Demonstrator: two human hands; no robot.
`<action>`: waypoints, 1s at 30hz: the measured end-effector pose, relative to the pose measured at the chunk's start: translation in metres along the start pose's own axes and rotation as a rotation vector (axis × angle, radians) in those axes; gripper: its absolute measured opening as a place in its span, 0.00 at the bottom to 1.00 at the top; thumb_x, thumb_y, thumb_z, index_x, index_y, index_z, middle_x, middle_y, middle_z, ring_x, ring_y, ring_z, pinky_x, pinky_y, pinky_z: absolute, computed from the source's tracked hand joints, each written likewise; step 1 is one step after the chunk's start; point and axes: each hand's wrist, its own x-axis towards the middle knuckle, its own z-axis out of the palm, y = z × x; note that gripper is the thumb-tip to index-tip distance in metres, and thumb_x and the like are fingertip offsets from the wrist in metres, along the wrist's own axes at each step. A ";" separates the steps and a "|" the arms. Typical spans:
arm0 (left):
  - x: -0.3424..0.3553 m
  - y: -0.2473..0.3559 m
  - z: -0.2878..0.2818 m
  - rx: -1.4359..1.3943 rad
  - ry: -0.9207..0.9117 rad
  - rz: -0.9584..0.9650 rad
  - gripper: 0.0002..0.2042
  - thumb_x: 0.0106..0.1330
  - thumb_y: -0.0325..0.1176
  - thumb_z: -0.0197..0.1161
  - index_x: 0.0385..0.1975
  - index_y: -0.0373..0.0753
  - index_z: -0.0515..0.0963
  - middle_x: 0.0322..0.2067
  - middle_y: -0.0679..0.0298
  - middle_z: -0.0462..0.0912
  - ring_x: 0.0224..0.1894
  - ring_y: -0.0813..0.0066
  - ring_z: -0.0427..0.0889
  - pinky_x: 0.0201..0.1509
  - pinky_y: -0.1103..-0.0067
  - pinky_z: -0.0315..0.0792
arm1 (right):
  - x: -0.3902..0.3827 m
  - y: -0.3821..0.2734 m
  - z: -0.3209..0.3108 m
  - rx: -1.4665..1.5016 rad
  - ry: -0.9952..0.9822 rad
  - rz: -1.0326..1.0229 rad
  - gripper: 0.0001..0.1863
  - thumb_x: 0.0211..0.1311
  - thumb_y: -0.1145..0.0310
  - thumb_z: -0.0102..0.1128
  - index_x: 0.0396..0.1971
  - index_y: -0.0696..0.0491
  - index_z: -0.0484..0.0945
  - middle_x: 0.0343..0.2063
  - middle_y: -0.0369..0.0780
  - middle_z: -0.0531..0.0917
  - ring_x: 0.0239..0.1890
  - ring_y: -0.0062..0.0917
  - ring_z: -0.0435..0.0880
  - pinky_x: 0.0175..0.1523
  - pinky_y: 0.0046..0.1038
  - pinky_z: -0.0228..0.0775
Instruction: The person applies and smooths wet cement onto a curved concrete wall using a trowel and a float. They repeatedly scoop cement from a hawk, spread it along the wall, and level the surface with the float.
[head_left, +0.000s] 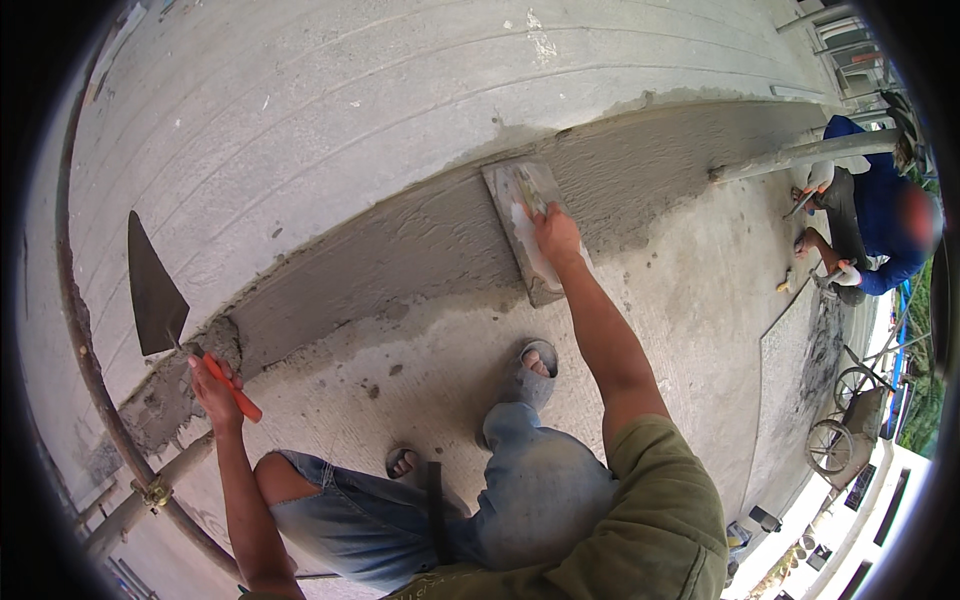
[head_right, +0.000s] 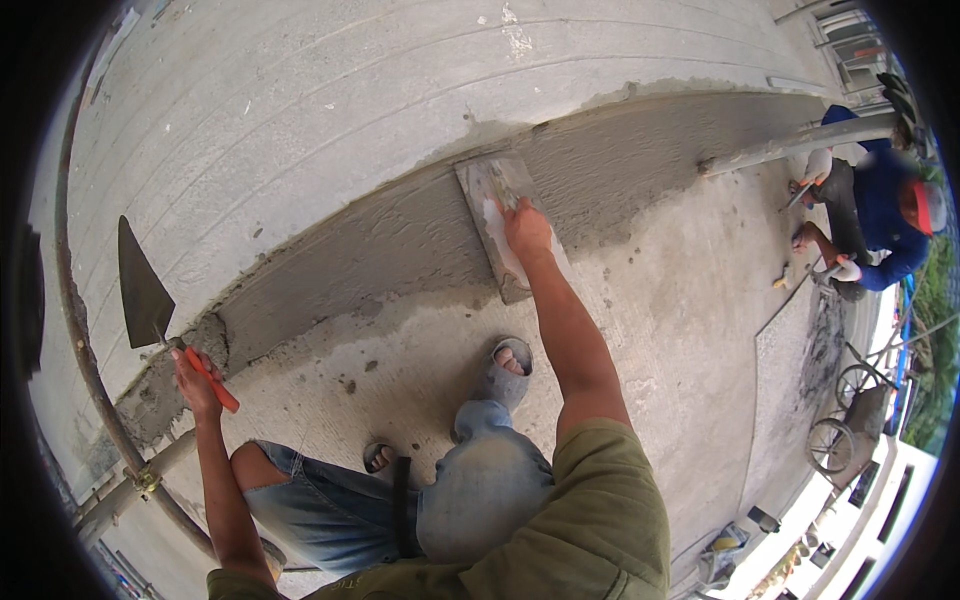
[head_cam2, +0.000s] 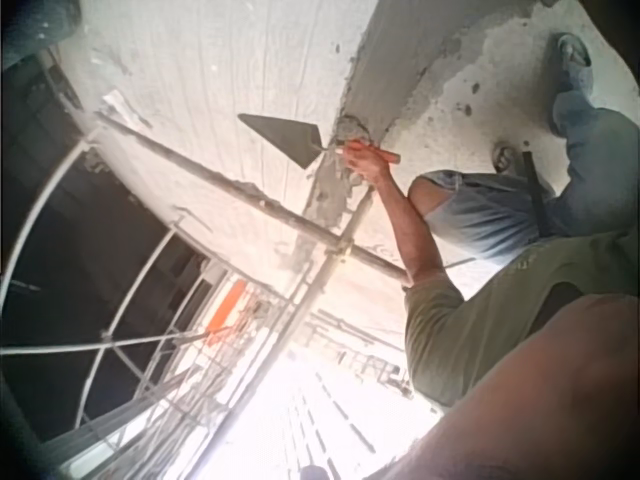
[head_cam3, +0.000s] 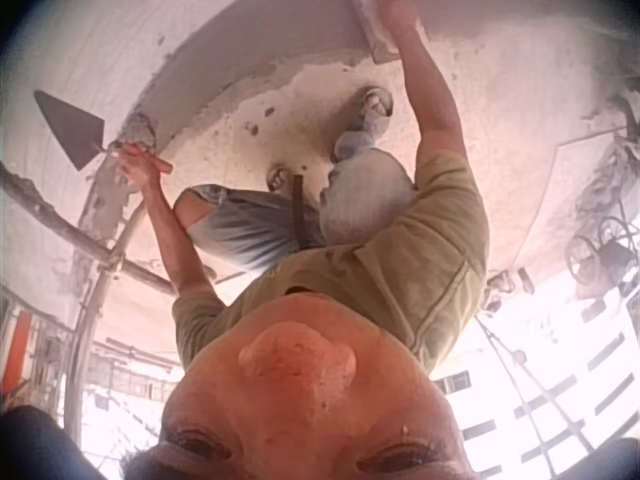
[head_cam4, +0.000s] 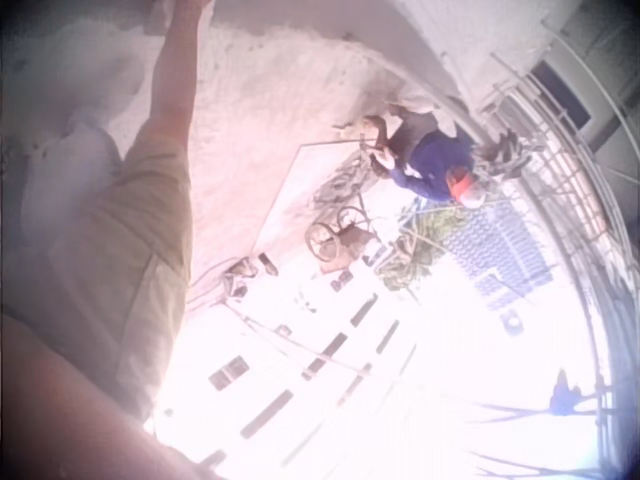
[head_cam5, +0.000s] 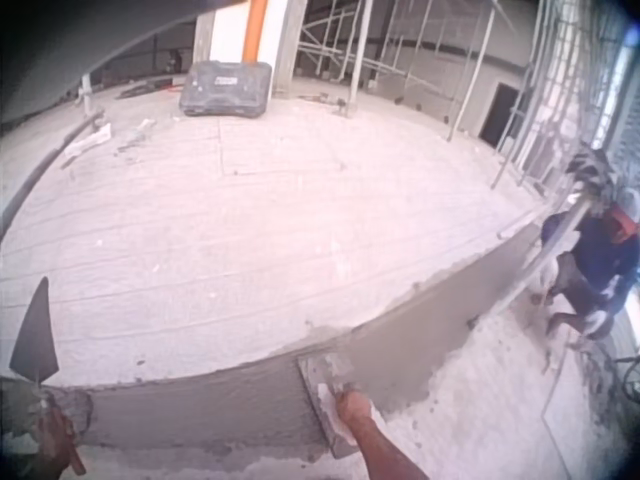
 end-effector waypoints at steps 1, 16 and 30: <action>-0.001 0.000 0.000 0.005 -0.003 0.004 0.25 0.69 0.59 0.36 0.31 0.39 0.66 0.16 0.68 0.65 0.15 0.80 0.64 0.19 0.82 0.62 | 0.002 -0.001 0.001 0.010 0.002 -0.012 0.18 0.60 0.57 0.47 0.38 0.58 0.70 0.32 0.56 0.80 0.37 0.51 0.79 0.44 0.46 0.69; -0.006 -0.002 -0.017 -0.072 0.024 0.021 0.25 0.69 0.59 0.38 0.30 0.39 0.66 0.16 0.68 0.64 0.15 0.80 0.63 0.18 0.82 0.62 | -0.035 -0.058 0.027 -0.004 -0.085 -0.119 0.15 0.60 0.60 0.48 0.37 0.58 0.70 0.30 0.54 0.80 0.37 0.49 0.79 0.44 0.44 0.70; -0.015 -0.003 -0.038 -0.059 0.054 0.015 0.26 0.68 0.60 0.37 0.31 0.39 0.67 0.16 0.68 0.65 0.15 0.80 0.64 0.18 0.82 0.61 | -0.096 -0.130 0.081 0.087 -0.237 -0.161 0.18 0.62 0.63 0.45 0.46 0.60 0.65 0.36 0.55 0.78 0.40 0.48 0.79 0.46 0.42 0.71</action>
